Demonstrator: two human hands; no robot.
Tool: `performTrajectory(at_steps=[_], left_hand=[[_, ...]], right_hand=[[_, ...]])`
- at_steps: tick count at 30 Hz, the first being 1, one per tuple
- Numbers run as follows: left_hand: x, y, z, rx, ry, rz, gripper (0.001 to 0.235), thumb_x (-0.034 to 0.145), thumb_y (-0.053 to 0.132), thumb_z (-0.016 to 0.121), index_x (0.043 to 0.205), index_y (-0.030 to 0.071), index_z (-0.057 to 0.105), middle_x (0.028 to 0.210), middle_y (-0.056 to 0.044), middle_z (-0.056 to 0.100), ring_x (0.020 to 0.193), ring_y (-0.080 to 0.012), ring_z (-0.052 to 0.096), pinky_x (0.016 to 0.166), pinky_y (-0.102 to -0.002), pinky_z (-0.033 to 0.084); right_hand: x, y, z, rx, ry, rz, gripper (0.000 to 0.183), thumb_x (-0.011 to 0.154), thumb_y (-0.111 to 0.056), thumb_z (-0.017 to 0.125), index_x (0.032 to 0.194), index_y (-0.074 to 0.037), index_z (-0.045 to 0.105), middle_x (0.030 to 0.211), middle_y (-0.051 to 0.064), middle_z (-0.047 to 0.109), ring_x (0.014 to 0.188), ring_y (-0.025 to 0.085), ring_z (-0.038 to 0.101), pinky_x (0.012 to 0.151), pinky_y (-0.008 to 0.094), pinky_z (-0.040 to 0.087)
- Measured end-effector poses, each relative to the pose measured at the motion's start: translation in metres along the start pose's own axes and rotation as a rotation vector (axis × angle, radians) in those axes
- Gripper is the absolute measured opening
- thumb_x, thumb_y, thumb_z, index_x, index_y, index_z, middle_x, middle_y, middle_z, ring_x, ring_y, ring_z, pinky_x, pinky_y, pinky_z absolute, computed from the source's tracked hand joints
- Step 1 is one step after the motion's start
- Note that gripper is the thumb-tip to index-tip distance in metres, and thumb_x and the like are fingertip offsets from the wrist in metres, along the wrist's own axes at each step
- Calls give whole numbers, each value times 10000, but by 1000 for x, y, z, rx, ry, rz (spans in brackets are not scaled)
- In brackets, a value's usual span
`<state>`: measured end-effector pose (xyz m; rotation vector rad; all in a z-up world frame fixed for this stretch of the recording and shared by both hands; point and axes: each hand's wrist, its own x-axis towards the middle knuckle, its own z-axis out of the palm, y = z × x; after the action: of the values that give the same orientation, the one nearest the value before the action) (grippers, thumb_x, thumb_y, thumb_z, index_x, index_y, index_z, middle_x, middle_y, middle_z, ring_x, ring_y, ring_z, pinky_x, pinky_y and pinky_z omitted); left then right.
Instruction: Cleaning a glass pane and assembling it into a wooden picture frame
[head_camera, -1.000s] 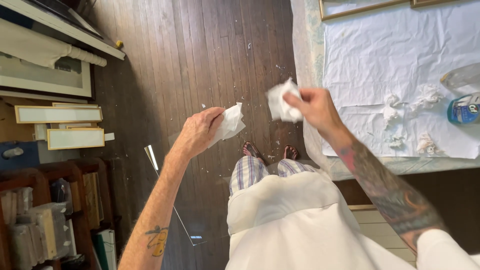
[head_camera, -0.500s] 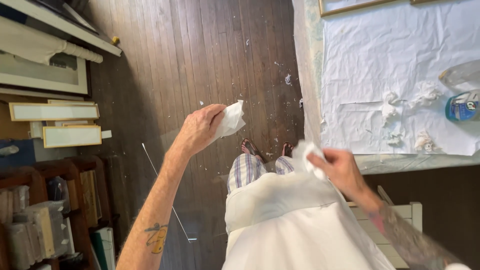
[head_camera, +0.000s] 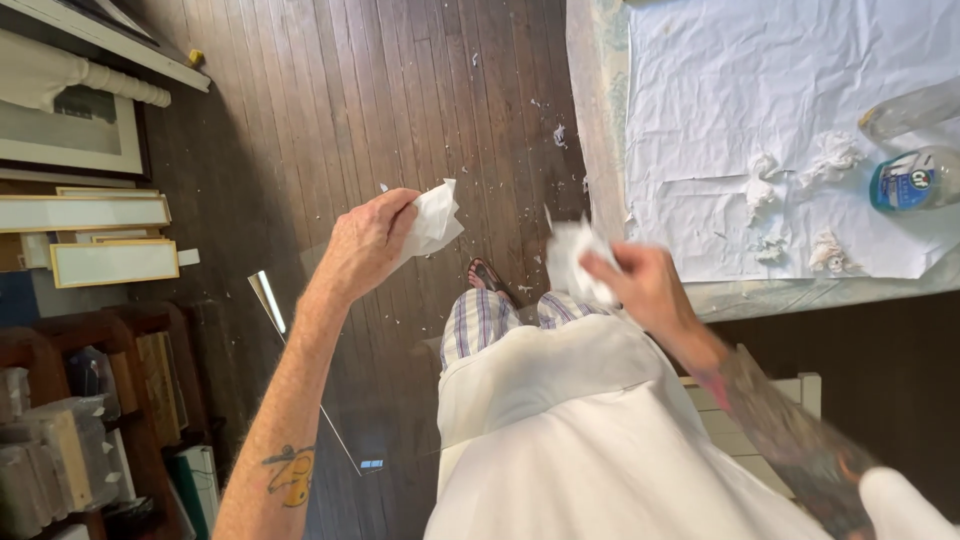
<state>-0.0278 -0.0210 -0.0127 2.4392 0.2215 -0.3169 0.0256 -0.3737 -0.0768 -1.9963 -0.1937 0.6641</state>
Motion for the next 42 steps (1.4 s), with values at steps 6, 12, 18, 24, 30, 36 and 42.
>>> performTrajectory(at_steps=[6,12,18,24,30,36,42], left_hand=[[3,-13,-1,-41,-79,-99,271,1077,254,468,1254,159,650,1011,-122,709,946,-333,713,897,-512,545],[7,-27,-1,57,-158,-144,363,1074,351,353,1209,176,641,965,-12,691,769,-213,603,642,-360,441],[4,-19,-3,-21,-114,-166,279,1083,271,474,1242,136,659,964,-127,687,916,-312,695,883,-491,537],[2,-1,-9,-23,-83,-160,282,1085,230,466,1240,121,676,943,-133,691,914,-289,702,857,-464,551],[-1,-2,-5,-30,-52,-149,300,1078,222,462,1277,135,670,1062,-130,727,1017,-309,717,948,-483,536],[0,-7,2,-44,-12,-84,304,1071,211,466,1280,103,660,1130,-150,727,1057,-355,709,957,-515,530],[-3,3,3,-3,1,-27,258,1078,205,465,1226,141,667,1041,-94,716,1004,-294,718,928,-471,542]], right_hand=[[-98,13,-30,111,-129,286,288,801,-274,882,658,-51,769,573,26,653,661,130,552,591,283,479],[-92,79,-112,-59,-38,442,326,903,-242,720,1143,-58,843,882,125,863,635,201,693,569,301,526],[-47,49,-77,325,-132,224,330,1087,-271,553,1028,-50,791,893,21,685,828,160,611,841,386,572],[-6,36,-31,560,-180,121,342,1082,-256,497,1029,-18,737,1081,66,644,1020,190,597,954,401,536],[-18,-13,-16,634,-228,220,311,999,-177,640,1224,21,724,976,147,779,856,157,697,806,360,611],[-4,-11,-15,534,-140,164,292,873,-148,817,1064,45,709,861,111,769,683,123,691,613,263,593],[95,-57,0,497,-48,-85,394,941,-327,814,1087,27,719,851,76,756,676,72,708,600,197,581]])
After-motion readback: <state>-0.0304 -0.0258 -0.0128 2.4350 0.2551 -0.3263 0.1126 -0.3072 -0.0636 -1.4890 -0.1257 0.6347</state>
